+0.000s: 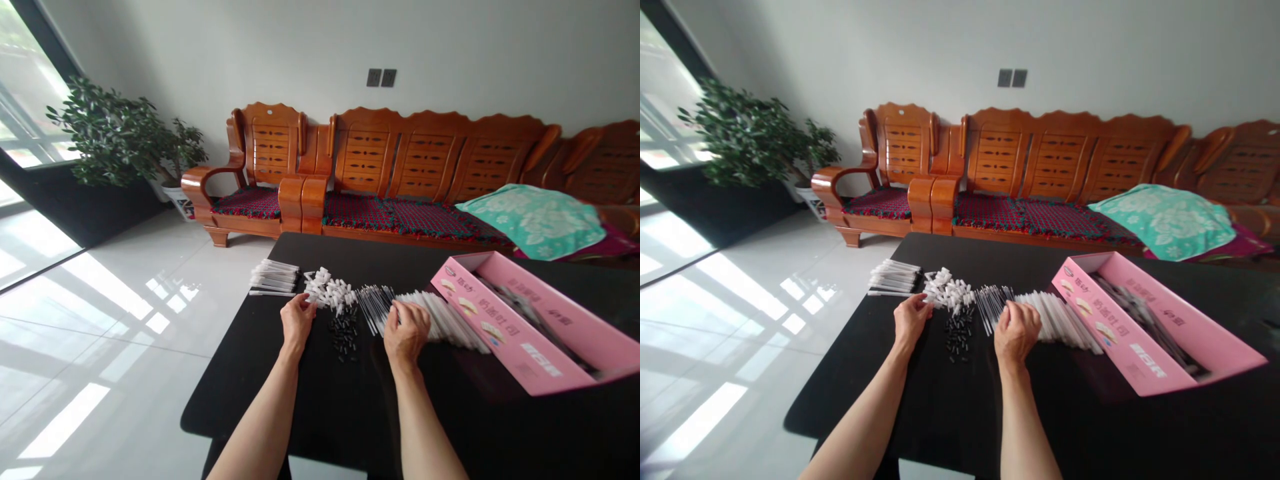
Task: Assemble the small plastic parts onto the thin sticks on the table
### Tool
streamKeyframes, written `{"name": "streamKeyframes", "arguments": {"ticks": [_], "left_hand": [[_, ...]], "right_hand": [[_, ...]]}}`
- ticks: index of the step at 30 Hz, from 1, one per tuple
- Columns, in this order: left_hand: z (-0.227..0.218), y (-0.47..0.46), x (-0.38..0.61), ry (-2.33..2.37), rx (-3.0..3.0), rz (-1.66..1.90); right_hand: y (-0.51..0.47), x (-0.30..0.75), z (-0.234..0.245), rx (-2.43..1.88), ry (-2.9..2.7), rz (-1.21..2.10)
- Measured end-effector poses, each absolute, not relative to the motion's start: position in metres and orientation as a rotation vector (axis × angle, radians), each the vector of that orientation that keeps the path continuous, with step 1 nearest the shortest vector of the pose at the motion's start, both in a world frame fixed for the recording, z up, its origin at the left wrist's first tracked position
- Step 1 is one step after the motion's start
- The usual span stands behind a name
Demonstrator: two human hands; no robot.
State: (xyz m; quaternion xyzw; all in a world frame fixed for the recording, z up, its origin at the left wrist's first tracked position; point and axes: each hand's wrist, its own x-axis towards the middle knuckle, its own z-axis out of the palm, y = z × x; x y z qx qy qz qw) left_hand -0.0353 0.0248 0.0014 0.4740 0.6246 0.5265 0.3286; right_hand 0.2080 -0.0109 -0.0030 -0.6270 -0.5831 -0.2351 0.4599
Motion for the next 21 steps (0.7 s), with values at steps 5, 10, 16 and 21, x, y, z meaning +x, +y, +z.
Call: {"name": "streamKeyframes", "arguments": {"ticks": [5, 10, 16, 21], "left_hand": [[0.000, 0.032, -0.033, 1.647, 1.311, 1.312], [-0.002, 0.037, -0.052, 1.839, 1.470, 1.466], [-0.005, 0.038, -0.080, 2.190, 1.641, 1.401], [-0.014, 0.039, -0.079, 2.209, 1.748, 1.232]], "right_hand": [[-0.008, 0.196, -0.005, -1.444, -1.530, -0.574], [-0.008, 0.198, -0.009, -1.405, -1.565, -0.572], [-0.009, 0.199, -0.011, -1.406, -1.560, -0.567], [-0.010, 0.200, -0.013, -1.398, -1.572, -0.558]]}}
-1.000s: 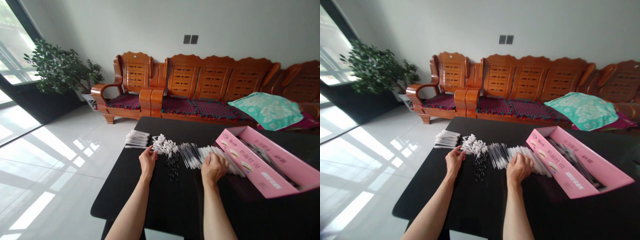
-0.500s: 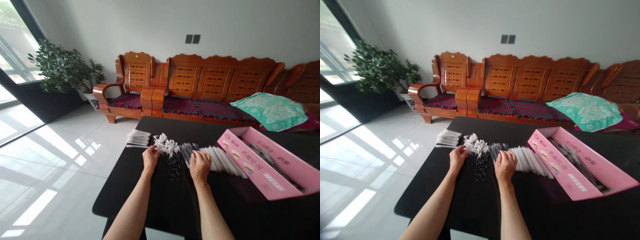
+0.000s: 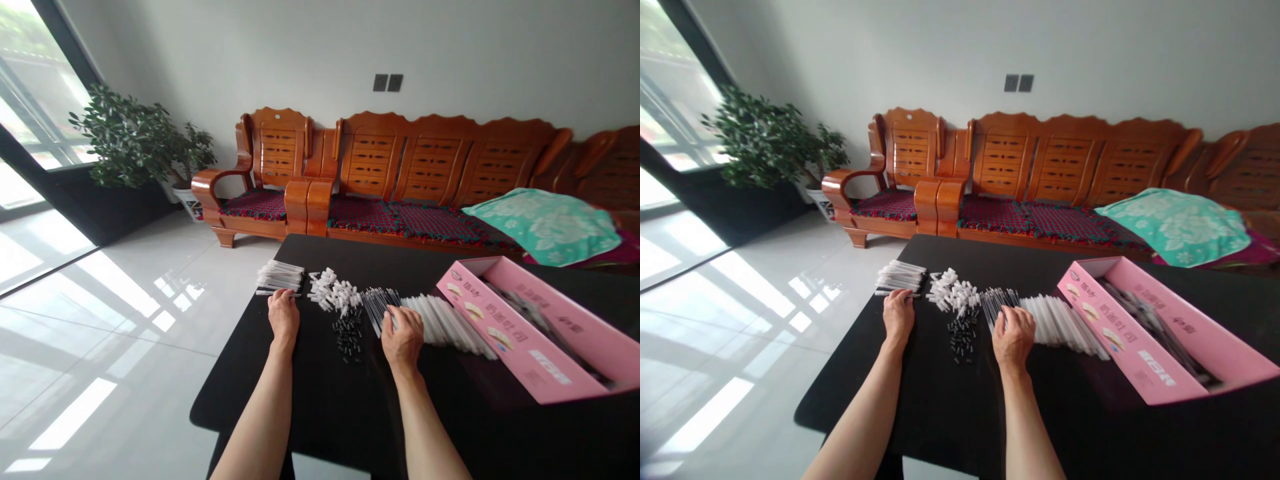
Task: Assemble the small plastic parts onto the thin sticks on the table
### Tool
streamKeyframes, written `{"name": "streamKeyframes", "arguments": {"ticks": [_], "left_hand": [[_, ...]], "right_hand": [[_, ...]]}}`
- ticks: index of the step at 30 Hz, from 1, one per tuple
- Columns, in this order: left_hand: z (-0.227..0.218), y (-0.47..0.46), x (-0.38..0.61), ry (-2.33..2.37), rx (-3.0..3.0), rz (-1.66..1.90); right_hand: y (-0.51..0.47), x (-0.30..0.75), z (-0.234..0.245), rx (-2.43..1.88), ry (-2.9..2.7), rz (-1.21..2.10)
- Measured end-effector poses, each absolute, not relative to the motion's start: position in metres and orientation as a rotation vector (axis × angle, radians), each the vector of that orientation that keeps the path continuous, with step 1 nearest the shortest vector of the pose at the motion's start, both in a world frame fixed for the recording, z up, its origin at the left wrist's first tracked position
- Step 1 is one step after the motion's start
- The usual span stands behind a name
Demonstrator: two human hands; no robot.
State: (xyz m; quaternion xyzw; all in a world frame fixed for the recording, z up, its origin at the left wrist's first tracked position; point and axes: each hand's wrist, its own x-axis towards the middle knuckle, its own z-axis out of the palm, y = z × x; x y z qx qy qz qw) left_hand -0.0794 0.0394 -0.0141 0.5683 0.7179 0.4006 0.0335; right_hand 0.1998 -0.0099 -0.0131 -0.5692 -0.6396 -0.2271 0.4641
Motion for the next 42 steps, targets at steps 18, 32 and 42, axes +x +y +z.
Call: {"name": "streamKeyframes", "arguments": {"ticks": [18, 32, 42], "left_hand": [[0.009, 0.016, -0.042, 1.714, 2.249, 1.431], [0.013, 0.002, -0.015, 1.512, 1.865, 1.526], [0.001, 0.018, -0.018, 0.929, 0.760, 1.424]], "right_hand": [[-0.022, 0.154, -0.001, -1.281, -1.672, -0.091], [-0.023, 0.146, 0.002, -1.286, -1.640, 0.141], [-0.023, 0.139, 0.007, -1.167, -1.748, 0.157]]}}
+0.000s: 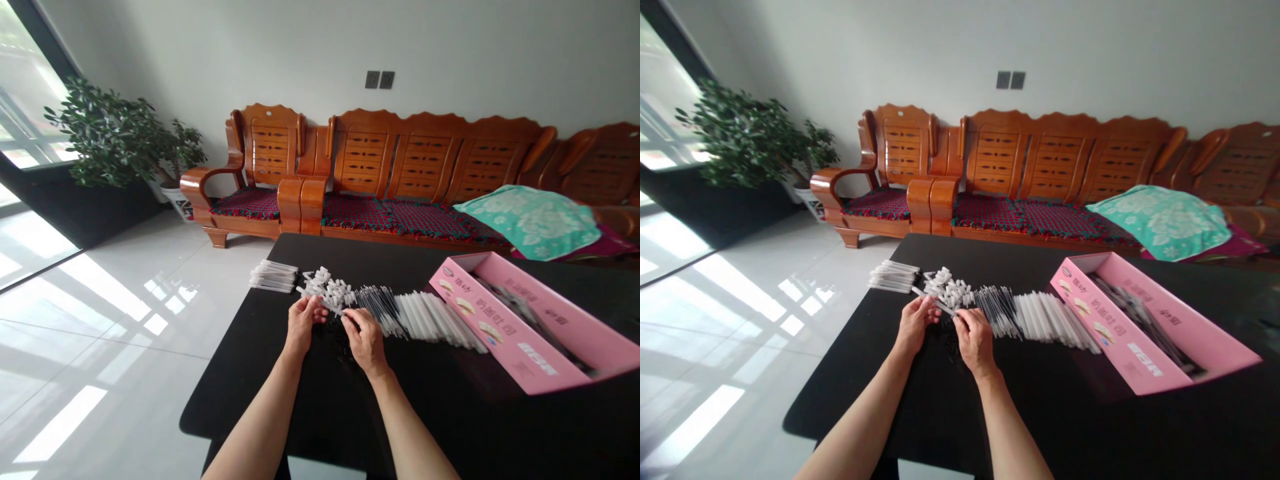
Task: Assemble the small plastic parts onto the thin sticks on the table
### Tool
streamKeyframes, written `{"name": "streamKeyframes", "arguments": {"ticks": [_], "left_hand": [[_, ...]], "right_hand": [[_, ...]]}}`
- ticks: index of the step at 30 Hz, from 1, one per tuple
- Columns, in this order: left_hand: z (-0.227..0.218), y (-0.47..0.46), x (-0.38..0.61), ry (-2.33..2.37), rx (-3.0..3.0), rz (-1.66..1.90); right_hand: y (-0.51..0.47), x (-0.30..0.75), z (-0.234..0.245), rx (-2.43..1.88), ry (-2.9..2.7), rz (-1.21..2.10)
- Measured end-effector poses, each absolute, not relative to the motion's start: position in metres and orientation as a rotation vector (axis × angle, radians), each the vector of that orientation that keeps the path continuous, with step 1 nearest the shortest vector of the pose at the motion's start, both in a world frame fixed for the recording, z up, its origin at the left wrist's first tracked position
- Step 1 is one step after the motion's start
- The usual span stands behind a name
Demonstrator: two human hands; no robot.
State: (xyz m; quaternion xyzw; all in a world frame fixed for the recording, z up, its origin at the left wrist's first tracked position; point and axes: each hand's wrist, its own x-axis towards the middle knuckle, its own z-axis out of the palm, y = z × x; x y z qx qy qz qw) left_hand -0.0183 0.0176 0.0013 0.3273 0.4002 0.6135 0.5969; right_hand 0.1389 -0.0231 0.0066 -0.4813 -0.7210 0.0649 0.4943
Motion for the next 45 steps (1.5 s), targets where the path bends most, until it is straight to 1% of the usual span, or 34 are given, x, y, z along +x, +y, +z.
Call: {"name": "streamKeyframes", "arguments": {"ticks": [13, 20, 45], "left_hand": [[0.0001, 0.0178, -0.0201, 0.864, 0.760, 1.459], [0.0032, 0.0168, -0.0205, 0.927, 0.777, 1.466], [0.0008, 0.0189, -0.0210, 0.920, 0.793, 1.475]], "right_hand": [[-0.0210, 0.1398, 0.0024, -1.195, -1.831, 0.158], [-0.0199, 0.1377, 0.0004, -1.190, -1.815, 0.154], [-0.0189, 0.1391, 0.0027, -1.155, -1.822, 0.122]]}}
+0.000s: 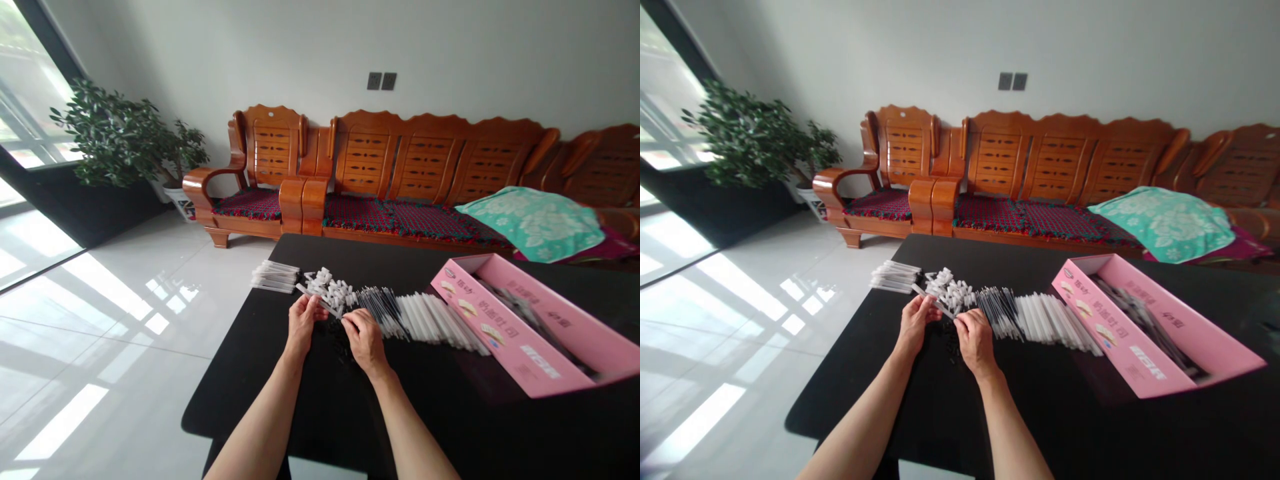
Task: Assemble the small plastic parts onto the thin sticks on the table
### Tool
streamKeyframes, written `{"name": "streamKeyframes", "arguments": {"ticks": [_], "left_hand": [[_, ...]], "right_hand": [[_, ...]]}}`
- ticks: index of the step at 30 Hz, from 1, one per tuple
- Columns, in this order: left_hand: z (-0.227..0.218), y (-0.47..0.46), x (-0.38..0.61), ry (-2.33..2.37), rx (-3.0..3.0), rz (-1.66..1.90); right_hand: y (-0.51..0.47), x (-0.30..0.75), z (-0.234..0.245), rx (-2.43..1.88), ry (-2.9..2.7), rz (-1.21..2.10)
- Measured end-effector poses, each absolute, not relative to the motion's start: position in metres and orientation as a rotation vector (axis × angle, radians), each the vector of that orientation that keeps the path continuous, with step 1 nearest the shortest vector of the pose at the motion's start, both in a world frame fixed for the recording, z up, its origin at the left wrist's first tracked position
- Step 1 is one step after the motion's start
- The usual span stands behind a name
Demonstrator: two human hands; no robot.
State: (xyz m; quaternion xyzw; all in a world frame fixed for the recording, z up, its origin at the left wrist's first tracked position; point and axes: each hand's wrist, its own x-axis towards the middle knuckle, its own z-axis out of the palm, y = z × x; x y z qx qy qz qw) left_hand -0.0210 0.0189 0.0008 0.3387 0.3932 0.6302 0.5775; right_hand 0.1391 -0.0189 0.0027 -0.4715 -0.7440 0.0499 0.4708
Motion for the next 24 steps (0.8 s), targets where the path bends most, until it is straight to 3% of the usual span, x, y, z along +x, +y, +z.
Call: {"name": "streamKeyframes", "arguments": {"ticks": [24], "left_hand": [[0.0002, 0.0190, -0.0203, 0.926, 0.796, 1.484]], "right_hand": [[-0.0166, 0.1388, -0.0012, -1.139, -1.811, 0.106]]}}
